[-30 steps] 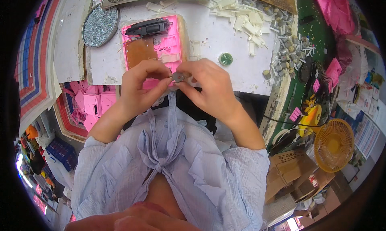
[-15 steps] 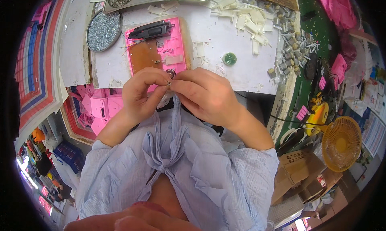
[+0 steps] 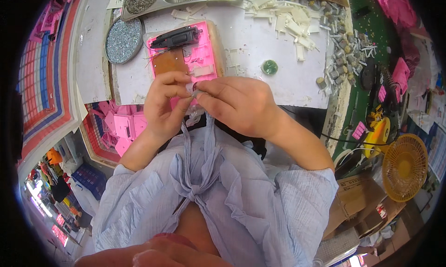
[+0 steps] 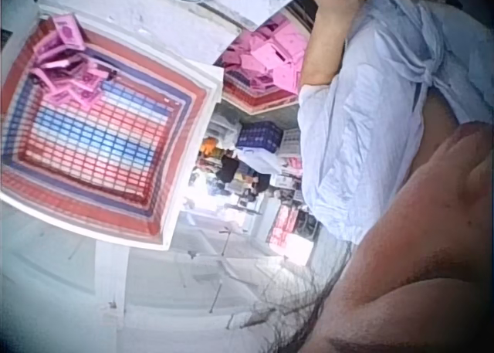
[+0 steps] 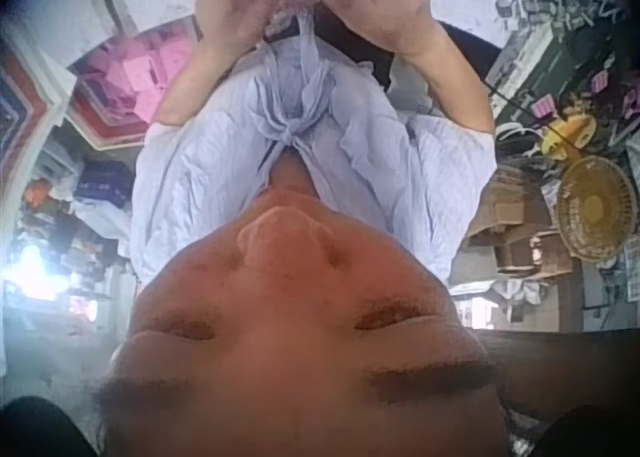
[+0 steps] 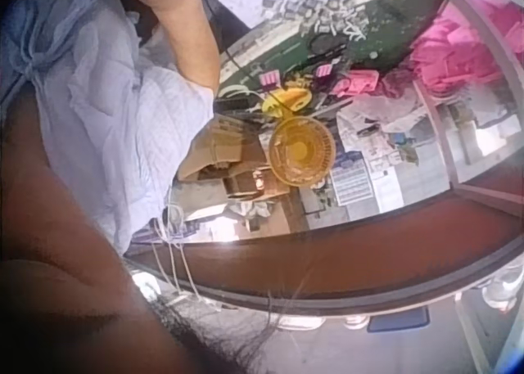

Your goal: Assembling the internal components of a pink electronic toy, including soldering wires and securing the housing with an electric screwdriver.

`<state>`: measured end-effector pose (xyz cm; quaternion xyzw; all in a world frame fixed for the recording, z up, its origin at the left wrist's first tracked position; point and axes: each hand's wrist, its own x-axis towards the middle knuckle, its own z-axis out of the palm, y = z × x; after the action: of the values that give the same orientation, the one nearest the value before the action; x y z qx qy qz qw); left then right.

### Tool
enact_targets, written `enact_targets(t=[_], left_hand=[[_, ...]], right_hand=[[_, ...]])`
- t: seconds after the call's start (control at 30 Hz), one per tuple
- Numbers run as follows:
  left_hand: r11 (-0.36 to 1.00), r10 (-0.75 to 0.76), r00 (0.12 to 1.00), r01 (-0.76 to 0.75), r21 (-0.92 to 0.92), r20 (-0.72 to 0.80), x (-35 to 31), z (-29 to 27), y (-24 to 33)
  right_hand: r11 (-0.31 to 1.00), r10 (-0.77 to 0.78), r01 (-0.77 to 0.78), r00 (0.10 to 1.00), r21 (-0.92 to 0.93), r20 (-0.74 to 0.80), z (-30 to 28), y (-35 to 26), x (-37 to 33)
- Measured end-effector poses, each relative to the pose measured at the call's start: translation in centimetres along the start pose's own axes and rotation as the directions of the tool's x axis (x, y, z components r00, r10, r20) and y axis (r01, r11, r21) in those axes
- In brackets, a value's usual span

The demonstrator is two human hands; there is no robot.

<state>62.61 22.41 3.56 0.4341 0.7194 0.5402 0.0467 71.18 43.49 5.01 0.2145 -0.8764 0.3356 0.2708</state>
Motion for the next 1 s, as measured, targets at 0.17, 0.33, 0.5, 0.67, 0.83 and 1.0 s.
enact_targets(t=[0.17, 0.33, 0.5, 0.67, 0.83, 1.0], left_hand=[[0.992, -0.116, 0.992, 0.112, -0.065, -0.056, -0.2, 0.3, -0.1], [0.981, -0.162, 0.985, 0.154, -0.116, -0.066, 0.8, 0.2, 0.0], [0.837, -0.003, 0.997, -0.039, 0.546, 0.075, 5.4, -0.3, -1.5], [0.754, -0.017, 0.986, -0.097, 0.649, 0.166, 5.8, 0.0, -1.9], [0.714, -0.001, 0.989, -0.104, 0.692, 0.150, 5.7, 0.6, -1.9], [0.722, 0.024, 0.989, -0.119, 0.681, 0.148, 5.5, 0.8, -2.8]], right_hand=[[1.000, -0.001, 0.001, 1.000, 0.024, -0.013, 0.5, 0.6, -0.5], [0.999, 0.023, -0.024, 0.999, -0.021, -0.045, 0.6, 0.9, -0.8], [0.974, 0.170, -0.178, 0.983, -0.142, -0.066, -1.9, 2.0, -0.2], [0.943, 0.332, -0.332, 0.916, 0.039, -0.225, -2.0, 3.8, -0.2], [0.885, 0.460, -0.433, 0.867, 0.168, -0.190, 0.0, 4.8, 0.4], [0.908, 0.417, -0.400, 0.891, 0.125, -0.179, 1.3, 5.6, 1.2]])
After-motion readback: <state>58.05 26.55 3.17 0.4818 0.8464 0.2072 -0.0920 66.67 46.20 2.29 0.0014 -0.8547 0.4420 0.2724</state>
